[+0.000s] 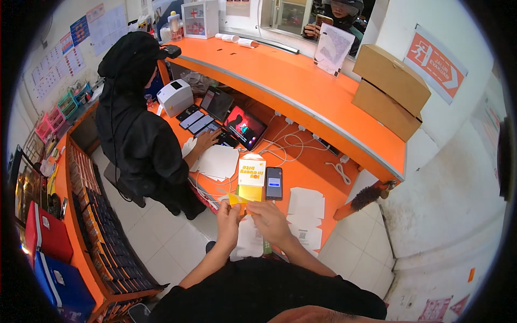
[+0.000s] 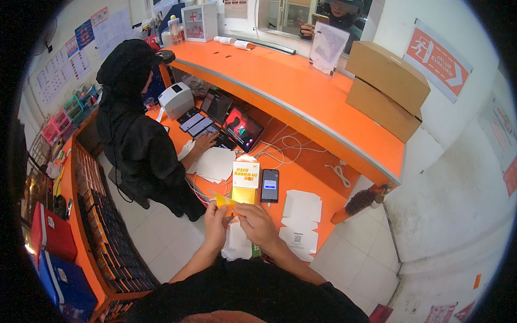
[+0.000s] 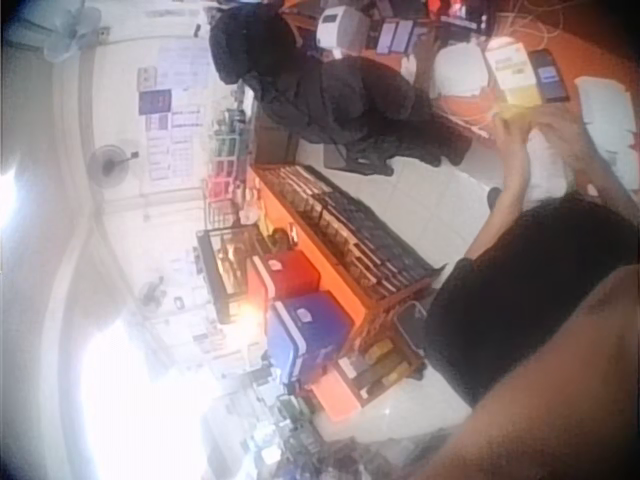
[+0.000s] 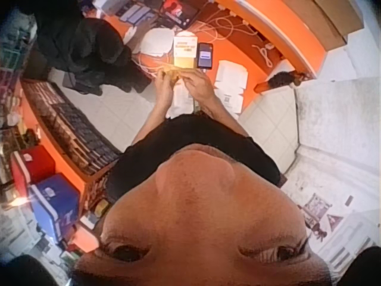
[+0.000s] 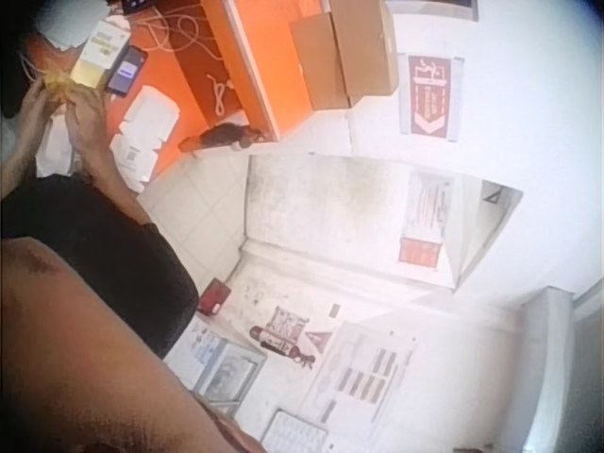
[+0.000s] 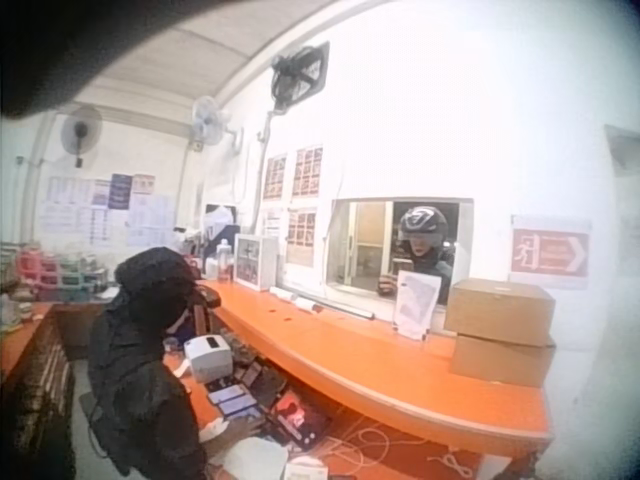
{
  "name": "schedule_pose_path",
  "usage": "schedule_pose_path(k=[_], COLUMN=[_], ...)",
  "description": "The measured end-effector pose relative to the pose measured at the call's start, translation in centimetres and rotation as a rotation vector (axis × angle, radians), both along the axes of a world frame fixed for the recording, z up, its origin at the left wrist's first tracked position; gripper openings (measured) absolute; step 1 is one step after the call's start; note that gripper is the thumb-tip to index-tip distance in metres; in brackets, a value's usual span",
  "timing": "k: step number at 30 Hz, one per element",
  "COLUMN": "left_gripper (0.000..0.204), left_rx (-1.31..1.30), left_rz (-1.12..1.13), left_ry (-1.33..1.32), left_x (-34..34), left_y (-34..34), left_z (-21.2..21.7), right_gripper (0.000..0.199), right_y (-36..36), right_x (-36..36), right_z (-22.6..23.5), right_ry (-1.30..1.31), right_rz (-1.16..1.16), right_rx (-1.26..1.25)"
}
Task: The person assembles cardboard food boxes by hand, folding the flaps and applying green stickers to secure the lids.
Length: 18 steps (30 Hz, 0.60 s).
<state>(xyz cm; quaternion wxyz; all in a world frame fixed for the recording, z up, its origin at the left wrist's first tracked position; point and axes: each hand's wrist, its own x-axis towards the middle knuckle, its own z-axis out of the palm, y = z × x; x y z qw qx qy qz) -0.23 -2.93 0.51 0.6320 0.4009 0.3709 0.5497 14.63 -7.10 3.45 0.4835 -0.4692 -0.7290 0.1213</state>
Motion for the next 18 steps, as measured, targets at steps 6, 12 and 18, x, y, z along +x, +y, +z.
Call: schedule_pose_path(k=[6, 12, 18], left_gripper=[0.011, 0.01, 0.012], left_rx=[0.162, 0.728, 0.698], left_rz=[0.015, 0.215, 0.138], left_ry=[0.232, 0.636, 0.673], left_x=[-0.6, 0.0, -0.3], left_y=[-0.1, -0.6, -0.7], left_z=[1.7, 1.5, 1.4], right_gripper=[0.02, 0.014, 0.012], right_y=[0.2, 0.5, 0.5], right_x=[-0.3, -0.9, -1.3], right_z=[-0.9, 0.2, 0.0], right_ry=[0.565, 0.35, 0.429], right_rz=[-0.125, -0.089, -0.079], right_rx=[-0.309, -0.073, -0.097])
